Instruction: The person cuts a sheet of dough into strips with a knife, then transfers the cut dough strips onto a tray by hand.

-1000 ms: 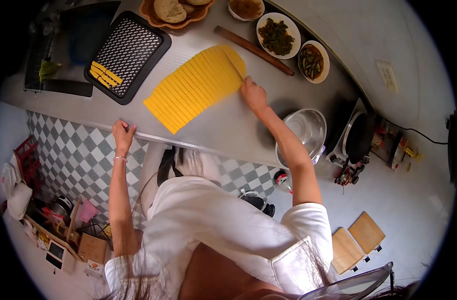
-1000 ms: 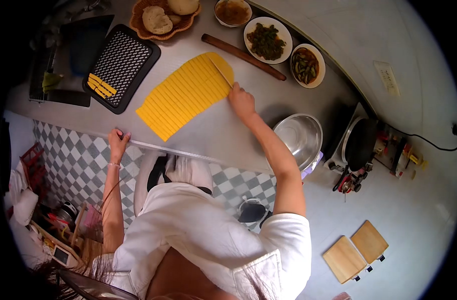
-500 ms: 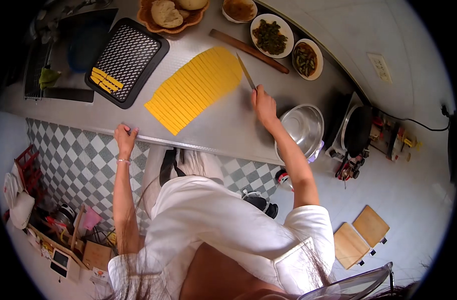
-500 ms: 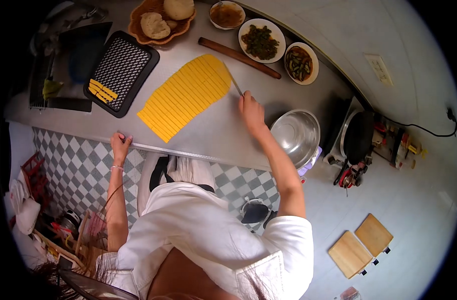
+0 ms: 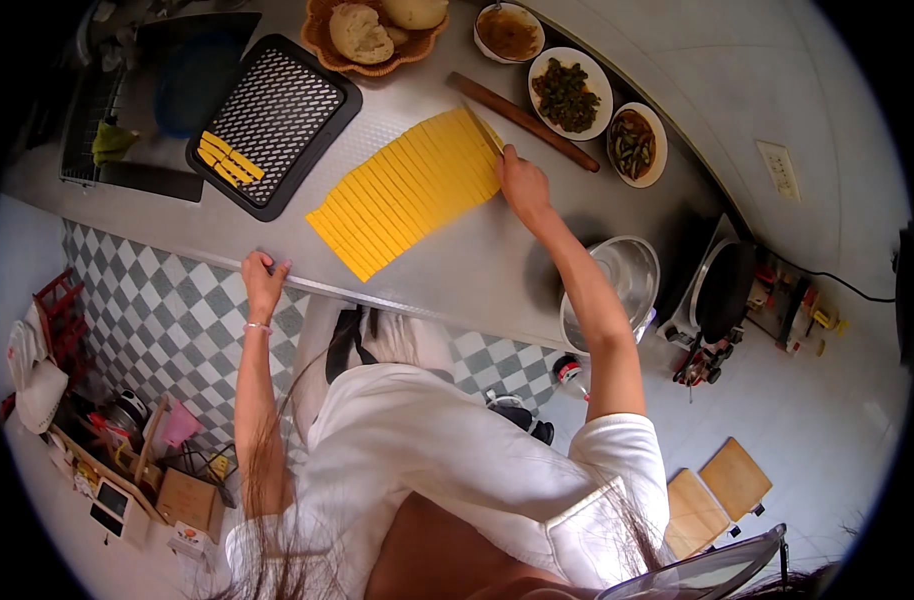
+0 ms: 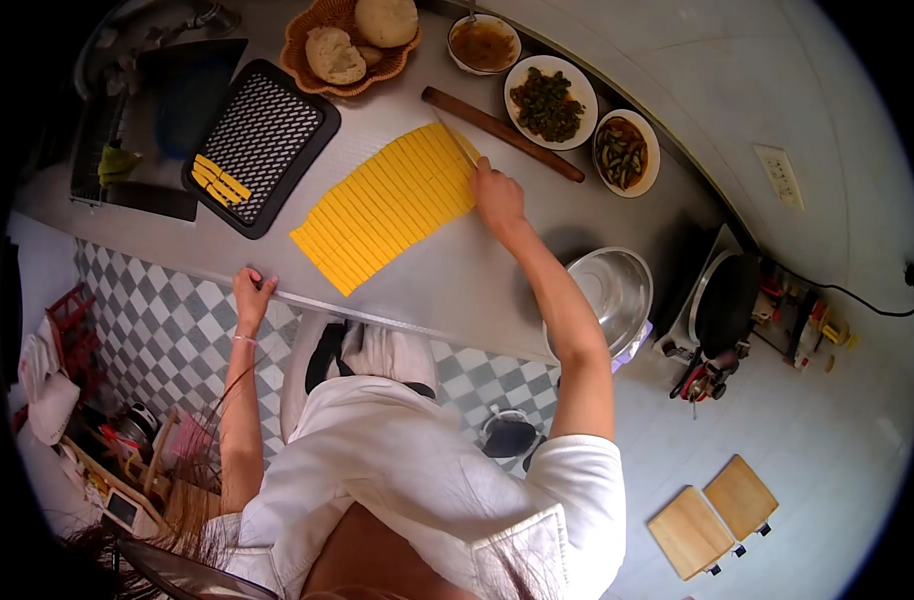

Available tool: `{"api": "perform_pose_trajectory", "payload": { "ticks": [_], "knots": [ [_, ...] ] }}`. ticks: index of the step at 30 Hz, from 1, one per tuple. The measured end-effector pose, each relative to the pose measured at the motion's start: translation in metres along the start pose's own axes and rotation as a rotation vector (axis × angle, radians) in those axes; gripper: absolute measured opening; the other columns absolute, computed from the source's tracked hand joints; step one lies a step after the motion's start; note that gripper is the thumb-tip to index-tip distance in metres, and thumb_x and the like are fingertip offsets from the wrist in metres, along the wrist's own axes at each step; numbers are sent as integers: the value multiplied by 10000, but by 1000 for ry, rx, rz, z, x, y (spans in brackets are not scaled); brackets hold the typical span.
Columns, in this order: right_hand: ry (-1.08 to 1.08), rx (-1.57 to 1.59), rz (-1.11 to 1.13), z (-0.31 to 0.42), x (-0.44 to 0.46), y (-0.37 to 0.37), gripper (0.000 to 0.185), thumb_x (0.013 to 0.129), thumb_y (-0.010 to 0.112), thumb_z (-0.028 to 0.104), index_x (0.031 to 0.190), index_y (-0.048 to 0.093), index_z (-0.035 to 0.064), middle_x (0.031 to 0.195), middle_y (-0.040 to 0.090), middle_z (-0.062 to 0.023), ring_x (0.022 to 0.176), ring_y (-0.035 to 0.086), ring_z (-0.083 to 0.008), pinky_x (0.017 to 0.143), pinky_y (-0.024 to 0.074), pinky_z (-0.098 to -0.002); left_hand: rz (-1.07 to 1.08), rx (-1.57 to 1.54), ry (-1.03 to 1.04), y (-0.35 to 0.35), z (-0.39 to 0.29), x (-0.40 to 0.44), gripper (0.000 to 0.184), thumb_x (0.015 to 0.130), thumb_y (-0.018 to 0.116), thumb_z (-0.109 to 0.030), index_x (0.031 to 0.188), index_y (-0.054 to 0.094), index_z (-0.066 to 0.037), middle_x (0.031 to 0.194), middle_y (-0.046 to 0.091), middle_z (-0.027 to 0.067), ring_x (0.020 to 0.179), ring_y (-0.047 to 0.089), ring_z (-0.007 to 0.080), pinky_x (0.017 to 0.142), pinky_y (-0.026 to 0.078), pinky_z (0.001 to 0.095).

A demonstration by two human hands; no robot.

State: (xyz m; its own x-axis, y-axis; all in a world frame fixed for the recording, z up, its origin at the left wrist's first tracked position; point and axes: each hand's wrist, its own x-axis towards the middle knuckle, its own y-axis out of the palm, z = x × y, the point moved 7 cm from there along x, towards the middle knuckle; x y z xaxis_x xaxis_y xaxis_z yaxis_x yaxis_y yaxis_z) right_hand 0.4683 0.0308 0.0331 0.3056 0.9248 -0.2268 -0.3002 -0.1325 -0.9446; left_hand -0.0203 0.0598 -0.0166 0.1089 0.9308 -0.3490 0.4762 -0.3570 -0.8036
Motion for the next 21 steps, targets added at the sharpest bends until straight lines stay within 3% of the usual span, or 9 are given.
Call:
{"api": "perform_pose_trajectory", "payload": {
  "ticks": [5,21],
  "knots": [
    [-60,-26,-24,1,5,2,180,912,472,210,892,474,32,582,587,-171,496,576,-359,426,458,-456,-6,-16,-1,-1,0,0,348,710,765,-174,814,459,-44,818,481,122,775,452,280,710,400,367],
    [-91,-31,-43,3,9,1,180,900,483,209,887,481,30,568,584,-181,498,579,-363,439,467,-458,15,5,-18,1,2,0,354,702,766,-168,861,476,-43,843,481,125,810,464,286,738,400,370]
  ]
}}
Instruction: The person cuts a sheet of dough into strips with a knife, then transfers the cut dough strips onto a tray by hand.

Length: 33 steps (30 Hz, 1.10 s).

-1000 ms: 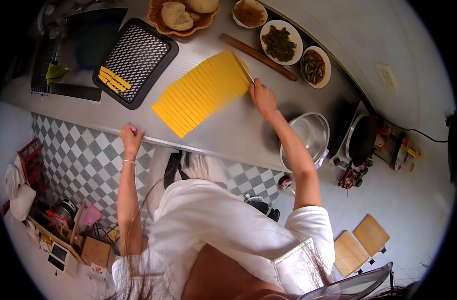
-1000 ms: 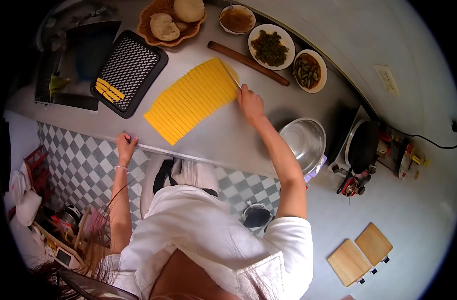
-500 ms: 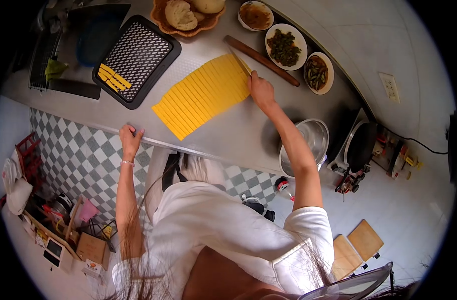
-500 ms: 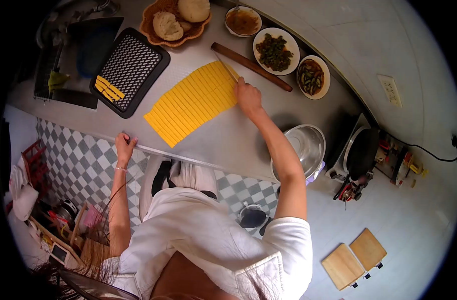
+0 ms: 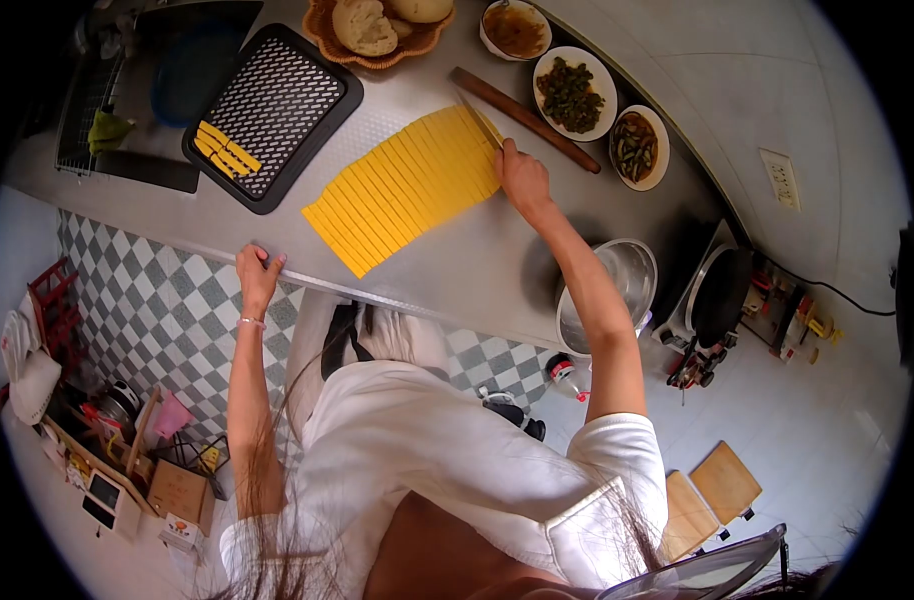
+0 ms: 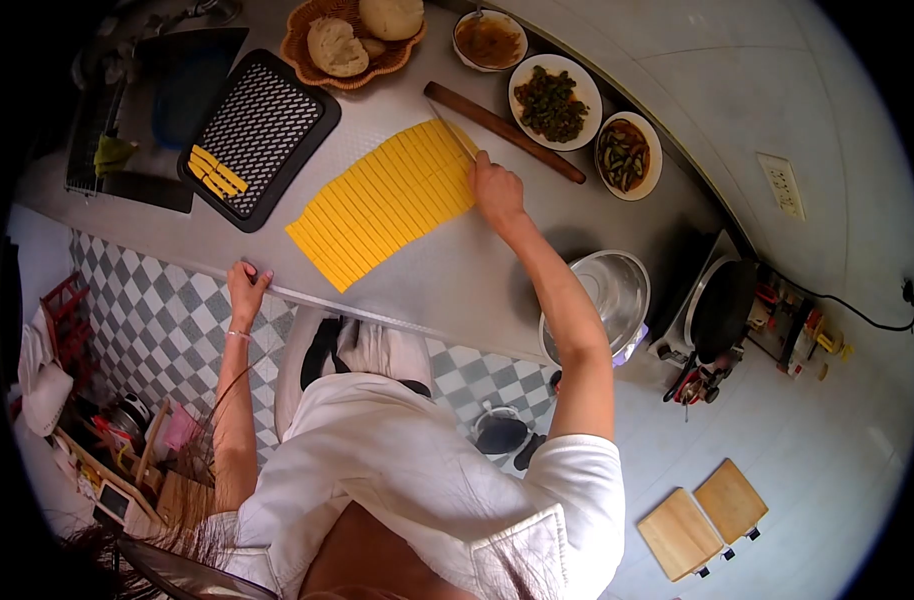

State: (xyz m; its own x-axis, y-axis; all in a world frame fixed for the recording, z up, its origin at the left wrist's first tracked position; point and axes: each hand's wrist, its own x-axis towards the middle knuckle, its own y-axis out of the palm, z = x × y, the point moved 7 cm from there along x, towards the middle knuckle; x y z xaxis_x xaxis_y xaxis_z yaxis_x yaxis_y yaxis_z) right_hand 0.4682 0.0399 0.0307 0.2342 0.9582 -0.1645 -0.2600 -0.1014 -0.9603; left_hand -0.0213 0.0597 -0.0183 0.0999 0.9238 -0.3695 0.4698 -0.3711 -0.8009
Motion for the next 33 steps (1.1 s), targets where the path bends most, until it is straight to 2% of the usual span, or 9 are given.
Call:
{"api": "perform_pose_trajectory", "payload": {
  "ticks": [33],
  "knots": [
    [-3,-36,37,-1,4,-3,166,886,475,203,825,471,49,599,612,-176,520,608,-347,474,499,-444,19,2,-17,-1,-3,0,359,710,764,-174,861,466,-42,846,471,122,821,463,290,751,400,379]
  ]
}}
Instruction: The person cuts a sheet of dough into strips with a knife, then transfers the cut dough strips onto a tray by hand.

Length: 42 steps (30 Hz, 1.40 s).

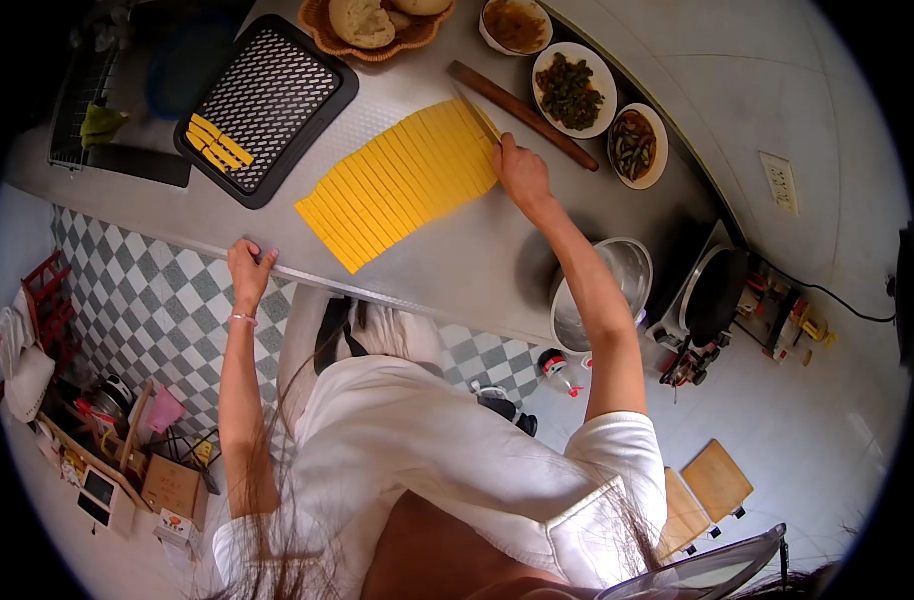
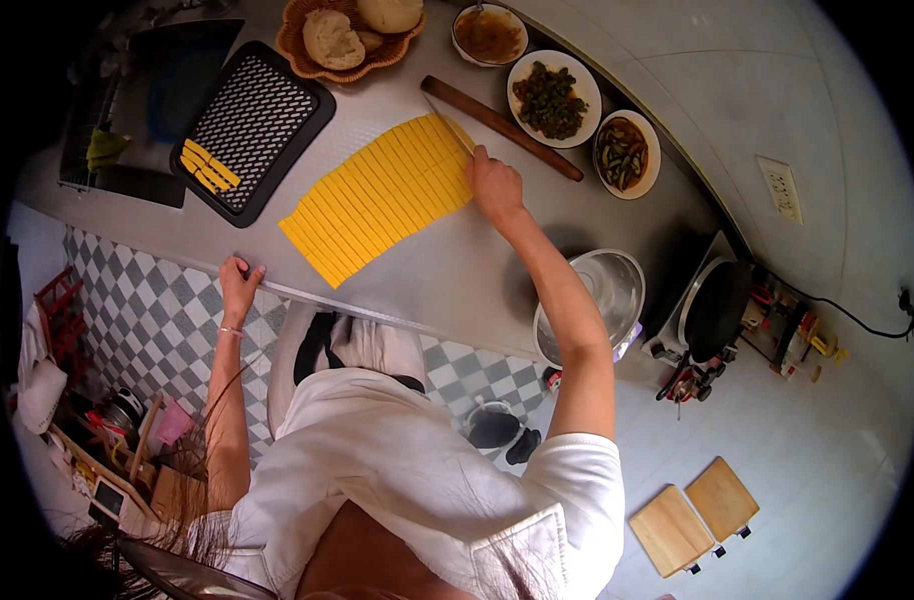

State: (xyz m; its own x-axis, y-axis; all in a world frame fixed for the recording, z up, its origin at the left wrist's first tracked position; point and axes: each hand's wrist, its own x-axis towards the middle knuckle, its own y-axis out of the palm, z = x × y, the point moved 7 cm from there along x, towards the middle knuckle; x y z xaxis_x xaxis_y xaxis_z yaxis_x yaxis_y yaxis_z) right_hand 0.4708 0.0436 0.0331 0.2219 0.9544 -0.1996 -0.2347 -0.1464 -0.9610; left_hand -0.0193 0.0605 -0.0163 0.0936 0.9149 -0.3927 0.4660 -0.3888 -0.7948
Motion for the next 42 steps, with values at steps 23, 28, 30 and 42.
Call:
{"api": "perform_pose_trajectory", "payload": {
  "ticks": [23,28,30,42],
  "knots": [
    [21,26,64,4,1,-4,182,890,483,208,834,472,35,600,609,-186,528,609,-353,468,498,-445,12,1,-9,1,2,0,367,717,762,-175,862,454,-38,861,474,135,823,467,305,760,402,383],
    [2,-10,56,4,2,-3,171,882,491,201,837,479,36,592,608,-182,526,613,-343,460,501,-432,14,-3,-8,1,1,0,365,716,762,-169,863,455,-38,852,471,132,810,464,297,746,402,379],
    [-11,-38,52,5,3,-2,157,872,500,189,837,483,37,590,610,-177,526,618,-332,456,506,-421,13,2,0,1,1,0,364,715,763,-165,864,456,-38,847,469,129,802,463,291,737,402,375],
    [-27,-151,25,-1,2,12,119,833,522,141,850,493,26,579,616,-154,522,634,-294,454,520,-389,-3,-5,20,-2,-2,0,346,714,760,-184,859,482,-37,840,480,125,793,470,281,725,404,373]
  ]
}}
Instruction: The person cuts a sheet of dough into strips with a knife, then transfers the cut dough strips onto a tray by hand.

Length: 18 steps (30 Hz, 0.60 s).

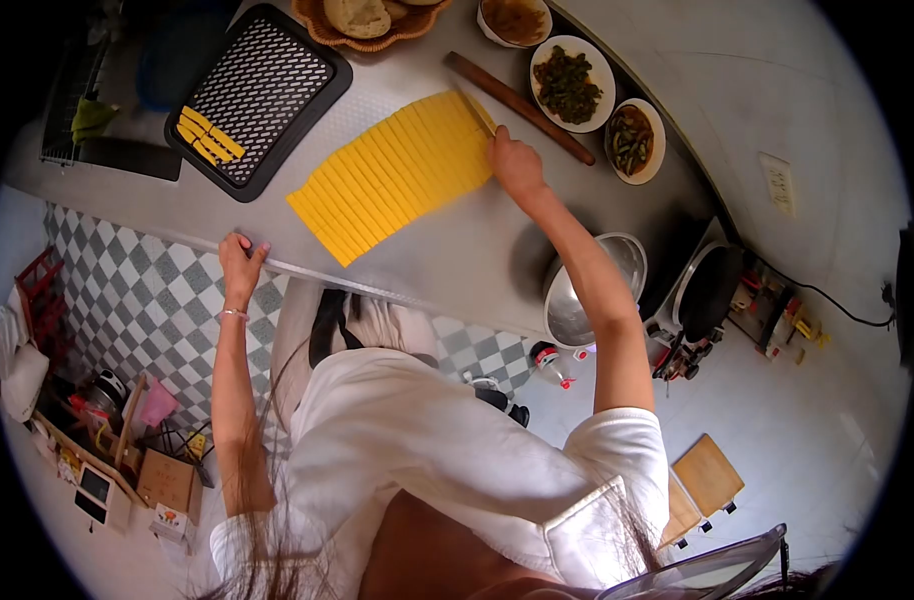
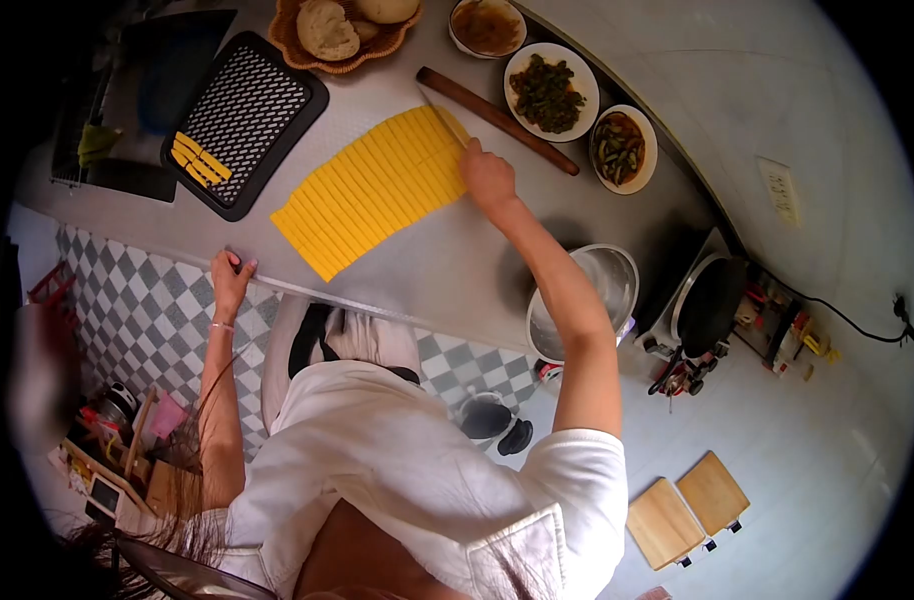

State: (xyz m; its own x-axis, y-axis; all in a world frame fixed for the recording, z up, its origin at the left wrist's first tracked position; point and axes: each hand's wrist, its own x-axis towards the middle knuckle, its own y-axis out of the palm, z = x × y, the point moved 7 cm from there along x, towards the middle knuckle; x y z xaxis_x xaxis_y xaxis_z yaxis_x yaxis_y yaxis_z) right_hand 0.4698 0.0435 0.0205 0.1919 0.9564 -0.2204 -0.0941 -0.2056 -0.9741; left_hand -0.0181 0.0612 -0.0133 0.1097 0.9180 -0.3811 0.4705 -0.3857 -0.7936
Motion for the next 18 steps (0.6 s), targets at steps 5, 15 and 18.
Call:
{"api": "perform_pose_trajectory", "payload": {
  "ticks": [5,15,18],
  "knots": [
    [-10,-13,39,-3,-8,-5,108,821,532,130,842,493,31,560,610,-145,513,634,-286,432,511,-379,-24,4,17,2,5,1,361,711,765,-199,838,464,-43,814,481,122,779,460,285,716,398,373],
    [-10,-42,-6,-5,-18,3,102,816,531,114,828,487,22,565,611,-141,512,634,-278,424,510,-370,-25,-18,0,4,7,1,366,705,770,-196,824,456,-49,789,477,113,762,456,276,703,394,375],
    [-26,-38,32,-6,-19,3,101,817,529,115,814,482,25,564,610,-145,511,633,-281,431,512,-372,-41,-4,39,4,8,2,363,707,768,-199,819,457,-49,785,479,114,767,456,272,708,393,372]
  ]
}}
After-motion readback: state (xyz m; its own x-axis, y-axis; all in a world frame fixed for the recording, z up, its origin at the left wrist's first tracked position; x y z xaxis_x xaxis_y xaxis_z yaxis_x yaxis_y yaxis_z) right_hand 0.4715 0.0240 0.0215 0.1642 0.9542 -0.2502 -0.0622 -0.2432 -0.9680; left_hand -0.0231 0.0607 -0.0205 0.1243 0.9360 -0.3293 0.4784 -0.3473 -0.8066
